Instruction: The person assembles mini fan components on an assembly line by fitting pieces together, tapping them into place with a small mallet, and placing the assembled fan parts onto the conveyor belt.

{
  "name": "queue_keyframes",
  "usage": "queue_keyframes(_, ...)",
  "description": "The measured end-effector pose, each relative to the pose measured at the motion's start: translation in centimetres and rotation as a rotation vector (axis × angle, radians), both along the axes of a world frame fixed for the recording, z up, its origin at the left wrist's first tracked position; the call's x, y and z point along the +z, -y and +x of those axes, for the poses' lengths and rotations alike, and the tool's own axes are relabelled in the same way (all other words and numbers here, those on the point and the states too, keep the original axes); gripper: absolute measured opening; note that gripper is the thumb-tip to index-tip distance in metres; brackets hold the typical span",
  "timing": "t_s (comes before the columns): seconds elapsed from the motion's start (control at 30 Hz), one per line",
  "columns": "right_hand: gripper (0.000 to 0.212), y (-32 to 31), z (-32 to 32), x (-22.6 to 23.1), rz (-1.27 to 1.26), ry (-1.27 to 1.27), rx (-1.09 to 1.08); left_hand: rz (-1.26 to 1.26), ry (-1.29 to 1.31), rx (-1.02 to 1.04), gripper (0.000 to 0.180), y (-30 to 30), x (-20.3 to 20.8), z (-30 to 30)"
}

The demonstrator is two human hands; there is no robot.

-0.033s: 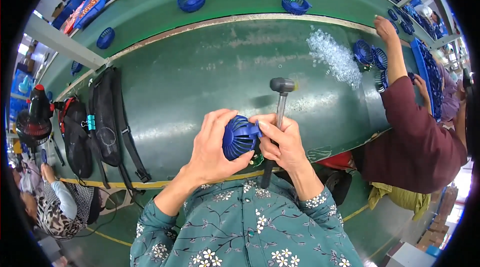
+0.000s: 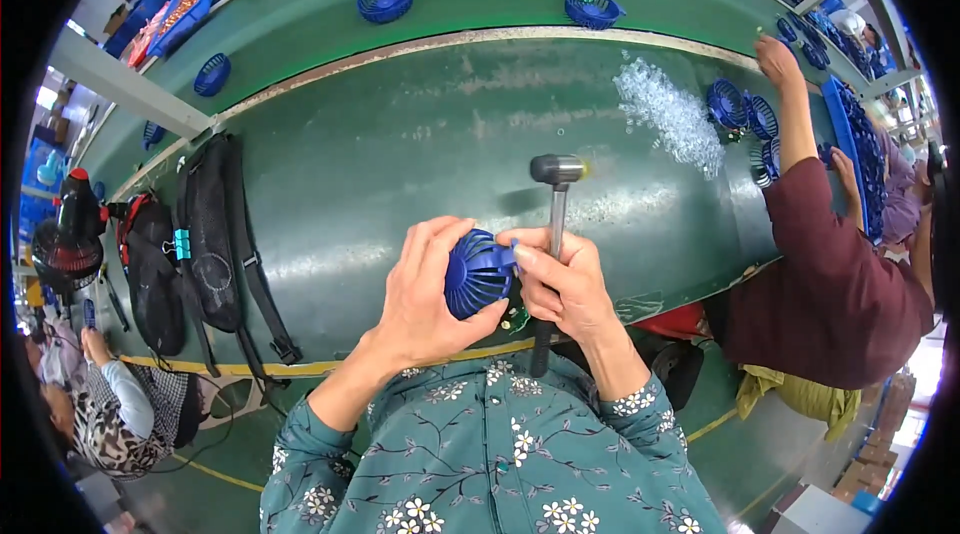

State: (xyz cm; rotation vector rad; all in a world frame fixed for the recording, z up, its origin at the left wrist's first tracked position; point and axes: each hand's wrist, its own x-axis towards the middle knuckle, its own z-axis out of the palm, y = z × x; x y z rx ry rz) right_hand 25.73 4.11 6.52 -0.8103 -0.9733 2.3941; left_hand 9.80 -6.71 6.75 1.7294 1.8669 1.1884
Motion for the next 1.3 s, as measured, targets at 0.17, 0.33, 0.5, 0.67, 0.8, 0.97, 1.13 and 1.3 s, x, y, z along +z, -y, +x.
queue_keyframes(0.17, 0.021, 1.1, -0.3, -1.1, 0.801, 0.329, -0.129, -0.012, -0.09, 0.045, 0.077, -0.2, 0.3, 0.1)
queue_keyframes(0.33, 0.019, 1.1, -0.5, 0.4, 0.332, 0.347, -0.138, 0.033, -0.145, 0.068, 0.079, 0.1, 0.4, 0.1)
queue_keyframes(0.5, 0.019, -0.2, -0.6, 1.0, -0.031, 0.103, -0.056, 0.071, -0.206, 0.071, 0.084, -0.1, 0.9, -0.6)
queue_keyframes(0.67, 0.021, -0.7, -1.0, 0.6, 0.164, 0.201, -0.099, -0.521, 0.632, -0.048, 0.057, -0.9, 1.4, -4.3)
queue_keyframes(0.8, 0.023, -1.4, -0.8, 1.1, 0.325, 0.355, -0.192, -0.36, 0.04, -0.007, 0.027, -3.3, 4.7, -8.0)
queue_keyframes(0.97, 0.013, -1.0, 1.0, 1.1, 0.843, 0.278, -0.443, 0.02, -0.673, 0.365, 0.034, -11.0, 4.7, -16.7)
queue_keyframes(1.13, 0.015, -0.3, 1.5, 1.9, 0.856, 0.138, -0.405, 0.078, -0.798, 0.233, 0.043, -17.8, 0.1, -22.6)
queue_keyframes(1.3, 0.019, -0.6, 1.2, 1.7, 0.899, 0.123, -0.415, -0.029, -0.886, 0.218, 0.05, -24.3, -3.5, -21.7)
